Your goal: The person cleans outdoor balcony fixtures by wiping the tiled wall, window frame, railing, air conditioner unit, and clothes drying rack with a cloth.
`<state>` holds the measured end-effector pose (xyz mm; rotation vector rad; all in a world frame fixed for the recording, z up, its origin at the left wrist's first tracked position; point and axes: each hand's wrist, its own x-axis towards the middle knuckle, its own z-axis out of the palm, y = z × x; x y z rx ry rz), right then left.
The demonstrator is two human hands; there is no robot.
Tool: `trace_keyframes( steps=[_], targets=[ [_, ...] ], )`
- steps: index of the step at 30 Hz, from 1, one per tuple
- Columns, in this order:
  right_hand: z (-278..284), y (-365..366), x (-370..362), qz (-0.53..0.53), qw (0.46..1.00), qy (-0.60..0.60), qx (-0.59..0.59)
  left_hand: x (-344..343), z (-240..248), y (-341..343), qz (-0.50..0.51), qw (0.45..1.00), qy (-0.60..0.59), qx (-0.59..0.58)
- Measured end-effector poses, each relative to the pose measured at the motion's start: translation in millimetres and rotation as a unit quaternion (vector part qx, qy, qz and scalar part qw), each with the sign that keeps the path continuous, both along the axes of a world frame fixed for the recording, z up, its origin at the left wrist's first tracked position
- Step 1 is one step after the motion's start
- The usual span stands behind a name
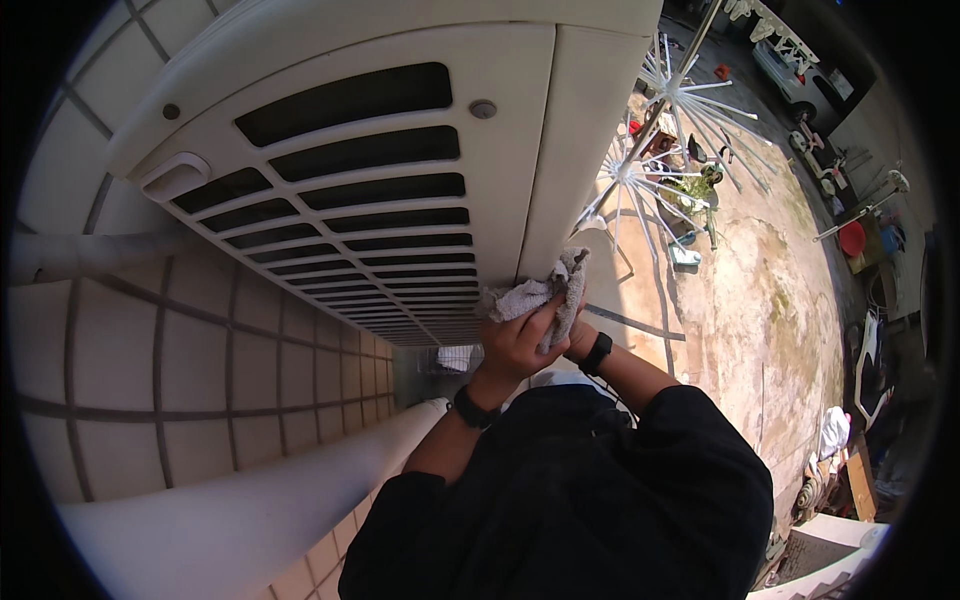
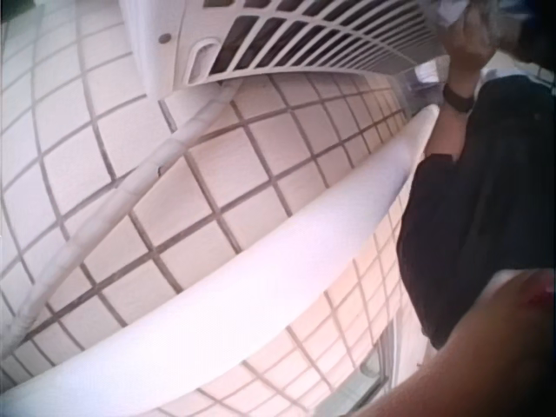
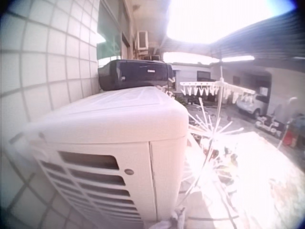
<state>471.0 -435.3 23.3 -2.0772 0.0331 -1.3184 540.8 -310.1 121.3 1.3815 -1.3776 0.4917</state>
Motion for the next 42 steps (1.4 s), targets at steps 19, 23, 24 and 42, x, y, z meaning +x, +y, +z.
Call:
trace_keyframes(
  steps=[19, 23, 24, 42],
  targets=[
    [149.4, -64.8, 43.0, 0.318, 0.925, -0.178, 0.108, -40.7, 100.3, -47.6, 0.081, 0.994, -0.067, 0.031],
    [144.6, -95.8, 63.7, 0.322, 0.921, -0.157, 0.153, -34.9, 91.4, -97.8, 0.231, 0.971, -0.035, 0.051],
    [144.5, -102.2, 69.4, 0.306, 0.93, -0.142, 0.146, -30.9, 89.3, -107.5, 0.26, 0.963, -0.023, 0.063],
    [23.3, -138.6, 76.9, 0.252, 0.937, 0.167, 0.173, -16.7, -5.4, -148.7, 0.306, 0.918, 0.085, 0.238]
  ],
)
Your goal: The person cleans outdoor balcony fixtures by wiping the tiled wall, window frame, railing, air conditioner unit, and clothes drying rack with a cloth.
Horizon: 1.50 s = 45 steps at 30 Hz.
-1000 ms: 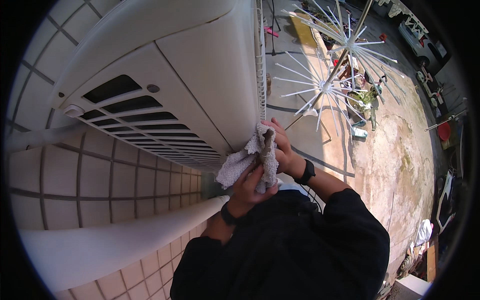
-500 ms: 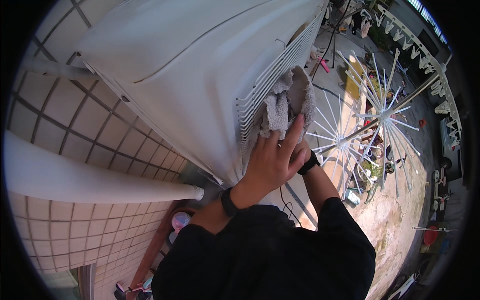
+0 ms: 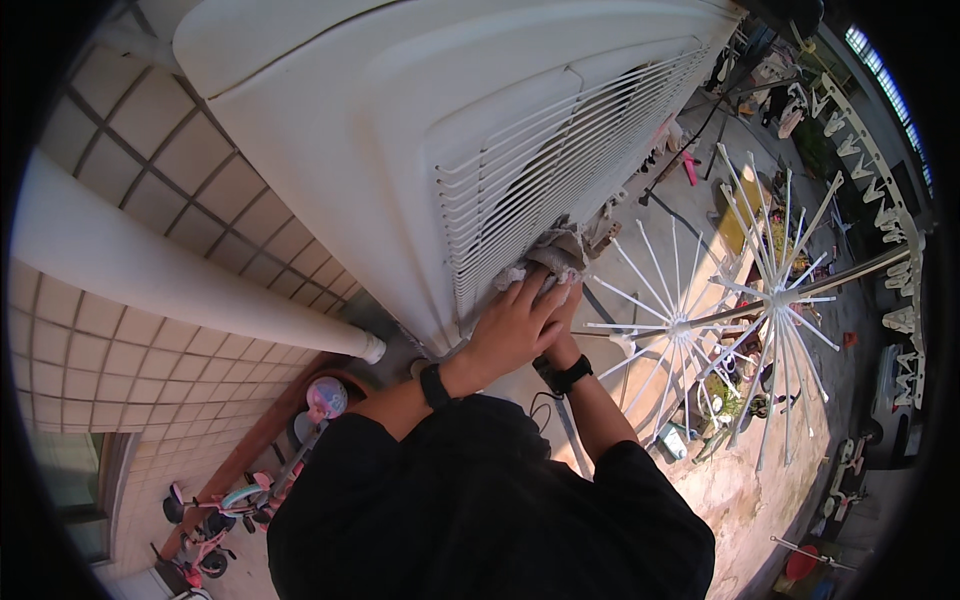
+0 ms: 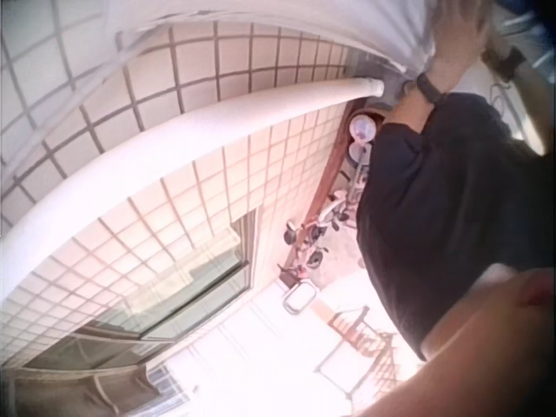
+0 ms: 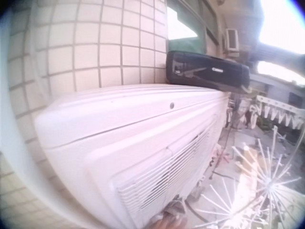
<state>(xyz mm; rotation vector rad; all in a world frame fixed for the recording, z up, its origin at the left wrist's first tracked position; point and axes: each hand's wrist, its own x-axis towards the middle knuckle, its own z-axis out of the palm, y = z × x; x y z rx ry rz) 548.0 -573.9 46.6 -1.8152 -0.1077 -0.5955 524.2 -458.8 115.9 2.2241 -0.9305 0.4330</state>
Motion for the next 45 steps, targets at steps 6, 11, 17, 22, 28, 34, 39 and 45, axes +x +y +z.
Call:
trace_keyframes(
  steps=[6, 11, 17, 22, 28, 34, 39, 45],
  targets=[
    [1.8, 31.7, -23.3, 0.073, 0.99, -0.014, 0.118, -37.2, 10.0, 36.7, 0.005, 0.999, 0.001, 0.04],
    [38.4, 26.2, 1.4, 0.126, 0.975, -0.047, 0.18, -27.4, 69.4, 33.2, -0.004, 0.995, -0.082, -0.06],
    [117.9, 27.6, 22.3, 0.087, 0.973, -0.168, 0.132, -11.0, 111.8, 20.1, 0.035, 0.953, -0.257, -0.157],
    [52.0, 24.1, 16.6, 0.067, 0.99, -0.114, 0.049, -9.7, 60.0, 20.9, 0.066, 0.977, -0.198, -0.05],
    [-27.2, 21.7, -17.7, 0.065, 0.997, 0.029, 0.0, -27.6, -37.0, 27.5, 0.046, 0.999, 0.015, 0.023],
    [-29.9, 17.2, -31.1, 0.098, 0.99, 0.104, -0.009, -33.5, -40.0, 30.9, 0.02, 0.997, 0.068, 0.01],
    [6.4, 1.3, -4.1, 0.123, 0.992, -0.03, -0.01, -27.9, 18.7, 20.9, -0.004, 0.998, -0.026, -0.061],
    [27.2, -43.5, 23.9, 0.123, 0.991, -0.059, -0.002, 20.1, 33.7, -35.6, -0.029, 0.995, -0.038, -0.083]
  ],
)
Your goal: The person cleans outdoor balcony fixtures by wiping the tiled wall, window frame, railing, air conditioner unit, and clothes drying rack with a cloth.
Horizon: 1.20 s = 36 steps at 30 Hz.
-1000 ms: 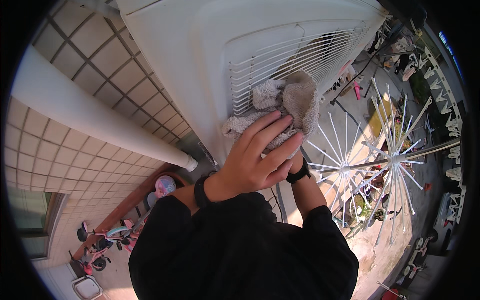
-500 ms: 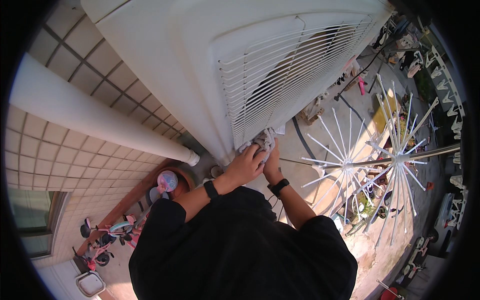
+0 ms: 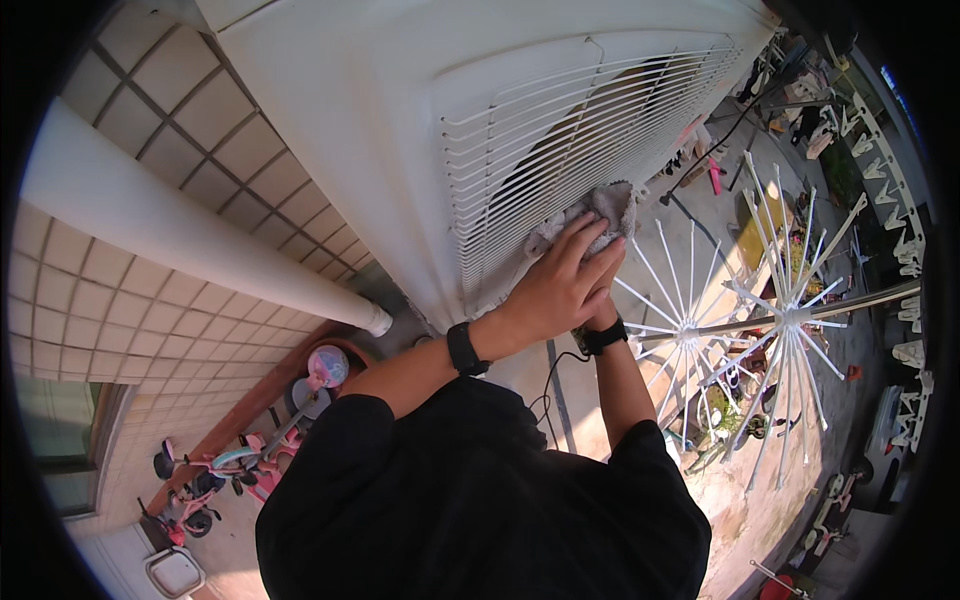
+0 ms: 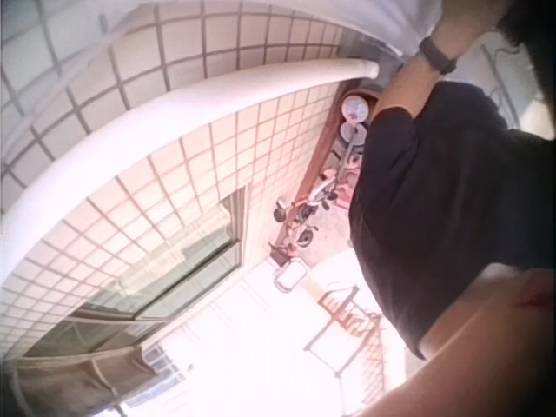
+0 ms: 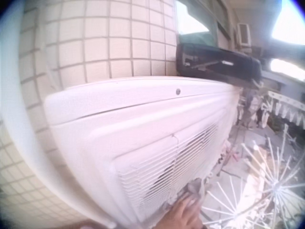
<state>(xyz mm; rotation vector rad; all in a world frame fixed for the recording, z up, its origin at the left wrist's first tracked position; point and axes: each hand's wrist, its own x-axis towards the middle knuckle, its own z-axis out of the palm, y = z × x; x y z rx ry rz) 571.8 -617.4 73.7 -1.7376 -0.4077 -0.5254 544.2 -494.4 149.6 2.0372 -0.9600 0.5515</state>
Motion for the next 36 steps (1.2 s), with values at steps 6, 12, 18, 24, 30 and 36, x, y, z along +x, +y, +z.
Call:
trace_keyframes(
  steps=[6, 12, 18, 24, 30, 36],
  targets=[
    [3.0, -7.7, 3.9, -0.042, 0.998, 0.004, 0.039, 22.4, -19.5, -31.6, 0.03, 0.995, -0.035, 0.089],
    [-45.2, 23.2, -38.1, -0.068, 0.993, 0.085, 0.039, -21.9, -21.5, 19.0, 0.021, 0.992, -0.007, 0.124],
    [-79.8, 85.7, -85.1, -0.026, 0.987, 0.155, 0.016, -68.3, -10.5, 85.9, -0.003, 0.996, 0.017, 0.082],
    [-47.3, 99.6, -87.1, -0.027, 0.993, 0.112, 0.012, -73.6, -9.9, 100.4, -0.033, 0.999, 0.017, 0.022],
    [-18.0, 103.9, -92.0, -0.063, 0.996, 0.066, 0.002, -65.0, -47.1, 103.1, -0.054, 0.996, -0.014, 0.068],
    [-6.3, 106.3, -100.2, -0.082, 0.996, 0.038, 0.014, -73.1, -30.8, 109.6, -0.074, 0.997, 0.03, 0.016]
  ],
)
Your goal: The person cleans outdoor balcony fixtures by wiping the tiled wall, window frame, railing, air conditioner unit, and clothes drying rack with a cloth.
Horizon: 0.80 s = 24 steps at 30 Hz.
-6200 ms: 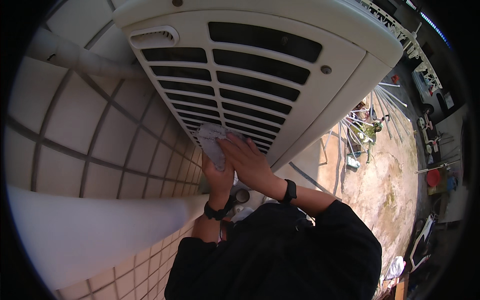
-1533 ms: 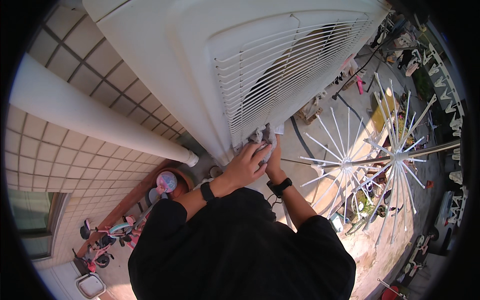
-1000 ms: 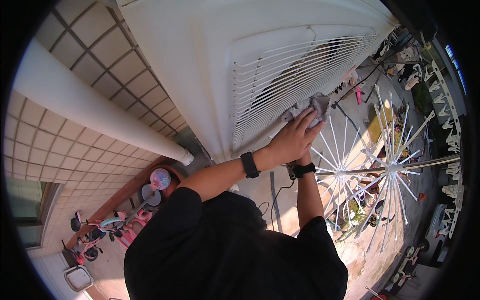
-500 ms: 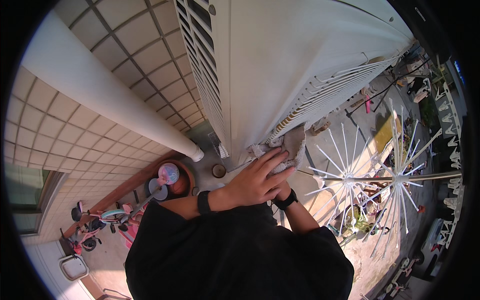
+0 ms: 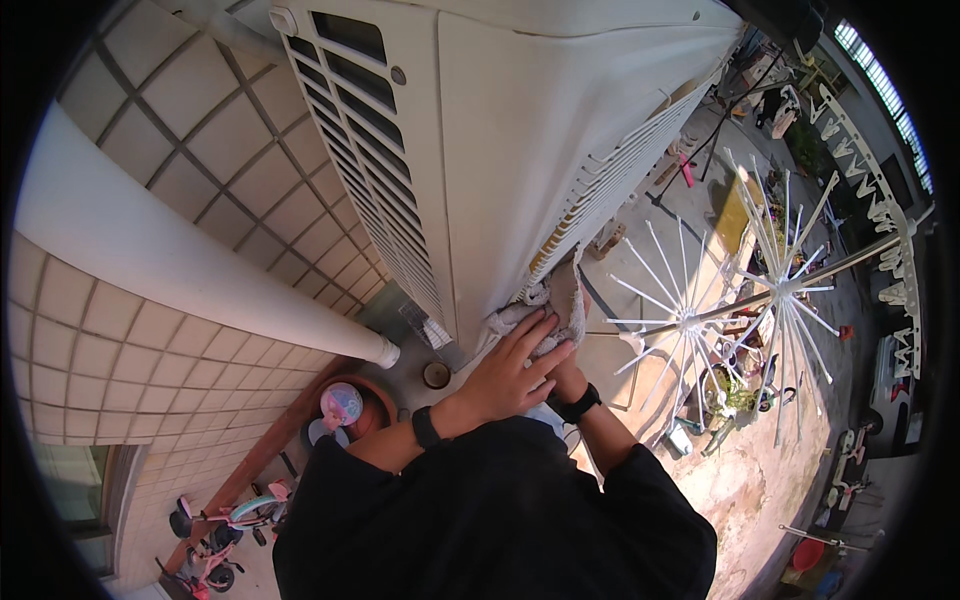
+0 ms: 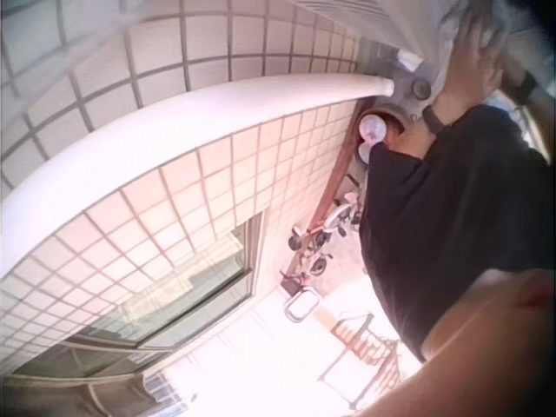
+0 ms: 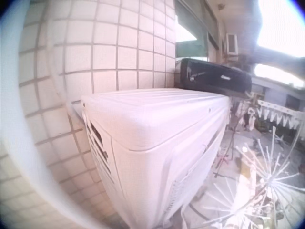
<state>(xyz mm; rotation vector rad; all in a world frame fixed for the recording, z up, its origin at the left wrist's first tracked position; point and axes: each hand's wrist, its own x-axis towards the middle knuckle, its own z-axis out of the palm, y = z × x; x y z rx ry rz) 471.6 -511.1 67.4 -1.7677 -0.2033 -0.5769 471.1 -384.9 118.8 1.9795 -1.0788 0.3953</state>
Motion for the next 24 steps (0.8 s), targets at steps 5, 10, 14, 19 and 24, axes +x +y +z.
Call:
trace_keyframes(
  steps=[5, 10, 14, 19, 24],
  targets=[
    [28.7, -13.8, 33.4, 0.0, 0.997, -0.081, 0.011, 1.8, 26.3, -12.1, -0.011, 0.997, -0.025, -0.072],
    [64.8, -44.1, 79.6, 0.027, 0.969, -0.216, -0.118, 18.7, 42.4, -44.5, 0.067, 0.991, -0.088, -0.08],
    [77.3, -66.1, 97.2, 0.081, 0.986, -0.147, 0.012, 59.1, 50.3, -86.3, 0.105, 0.986, -0.106, -0.069],
    [61.6, -93.7, 120.1, 0.071, 0.987, -0.143, 0.026, 86.5, 42.0, -126.1, 0.113, 0.988, -0.105, 0.006],
    [9.2, -89.0, 120.7, 0.069, 0.992, -0.085, 0.067, 78.2, 15.6, -120.8, 0.137, 0.984, -0.102, 0.055]
  ],
)
